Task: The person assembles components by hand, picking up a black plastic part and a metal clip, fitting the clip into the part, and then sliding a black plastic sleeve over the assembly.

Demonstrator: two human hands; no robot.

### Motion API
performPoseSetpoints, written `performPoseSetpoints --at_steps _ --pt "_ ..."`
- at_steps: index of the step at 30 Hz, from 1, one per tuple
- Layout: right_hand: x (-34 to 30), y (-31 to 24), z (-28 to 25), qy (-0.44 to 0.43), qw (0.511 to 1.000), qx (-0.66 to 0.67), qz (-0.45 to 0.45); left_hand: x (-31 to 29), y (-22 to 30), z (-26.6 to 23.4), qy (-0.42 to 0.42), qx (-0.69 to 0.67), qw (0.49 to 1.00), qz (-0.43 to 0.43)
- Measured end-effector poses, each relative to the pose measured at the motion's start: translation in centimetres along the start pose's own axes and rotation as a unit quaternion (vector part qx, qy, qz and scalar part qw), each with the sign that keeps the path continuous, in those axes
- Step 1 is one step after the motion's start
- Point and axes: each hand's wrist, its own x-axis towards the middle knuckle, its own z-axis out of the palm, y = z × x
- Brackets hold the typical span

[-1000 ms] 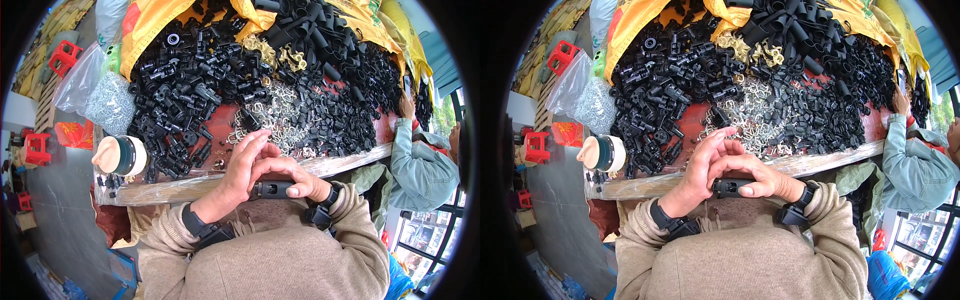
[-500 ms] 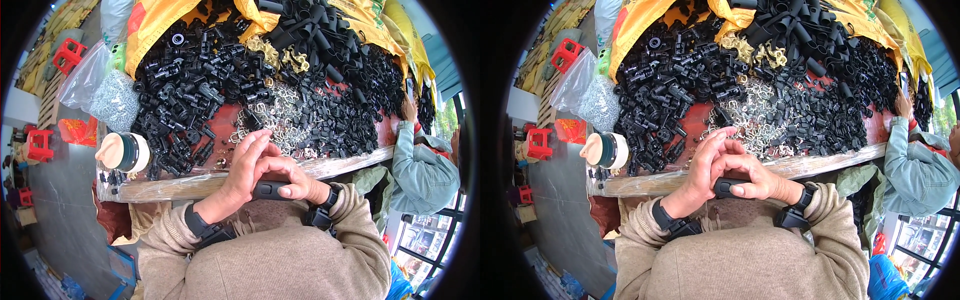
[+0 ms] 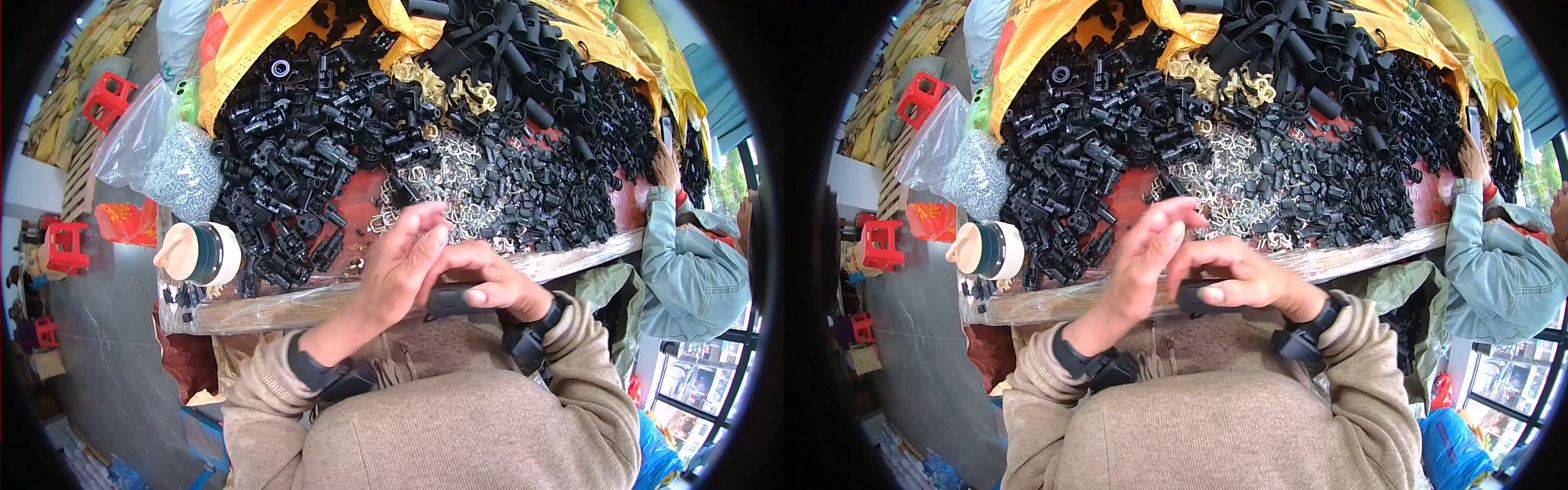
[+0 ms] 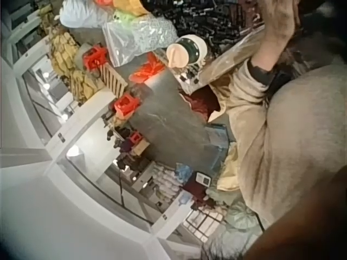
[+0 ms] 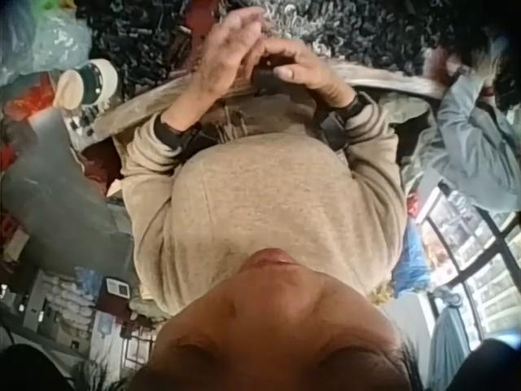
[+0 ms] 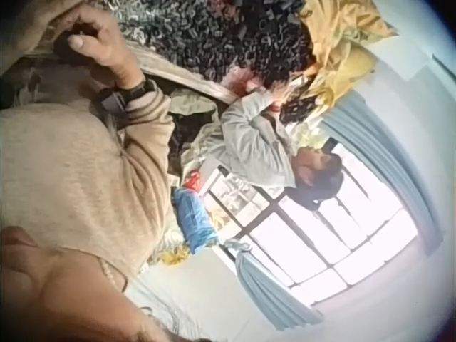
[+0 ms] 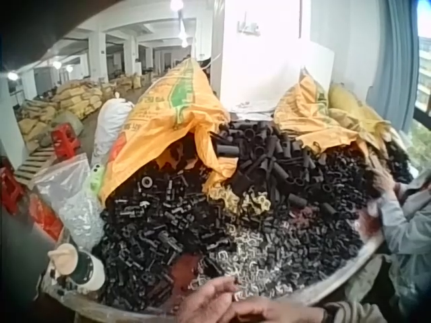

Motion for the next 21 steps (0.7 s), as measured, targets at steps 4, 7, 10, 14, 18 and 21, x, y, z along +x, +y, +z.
performPoseSetpoints --at_steps 4,7,10,14,18,21 --pt "-4.3 -2.5 -3.8 0.057 0.968 -0.239 -0.045 -0.6 2.8 -5.1 0.106 0.674 0.659 0.316" --pt "-11.2 -5.3 -5.4 0.157 0.910 -0.385 0.012 -1.3 3.2 -6.4 0.086 0.746 0.604 0.266" --pt "-18.0 -6.6 -4.2 0.267 0.865 -0.403 0.131 -1.4 3.1 -6.7 0.059 0.789 0.571 0.219" --pt "-23.9 -4.3 -2.7 0.400 0.753 -0.431 0.295 -1.0 2.2 -6.7 0.009 0.814 0.554 0.172" --pt "-21.7 -3.6 -2.4 0.388 0.592 -0.662 0.246 -0.9 1.2 -7.7 -0.006 0.834 0.534 0.136" --pt "-14.2 -4.0 -2.6 0.348 0.754 -0.551 0.081 -1.1 1.2 -8.2 -0.010 0.839 0.524 0.144"
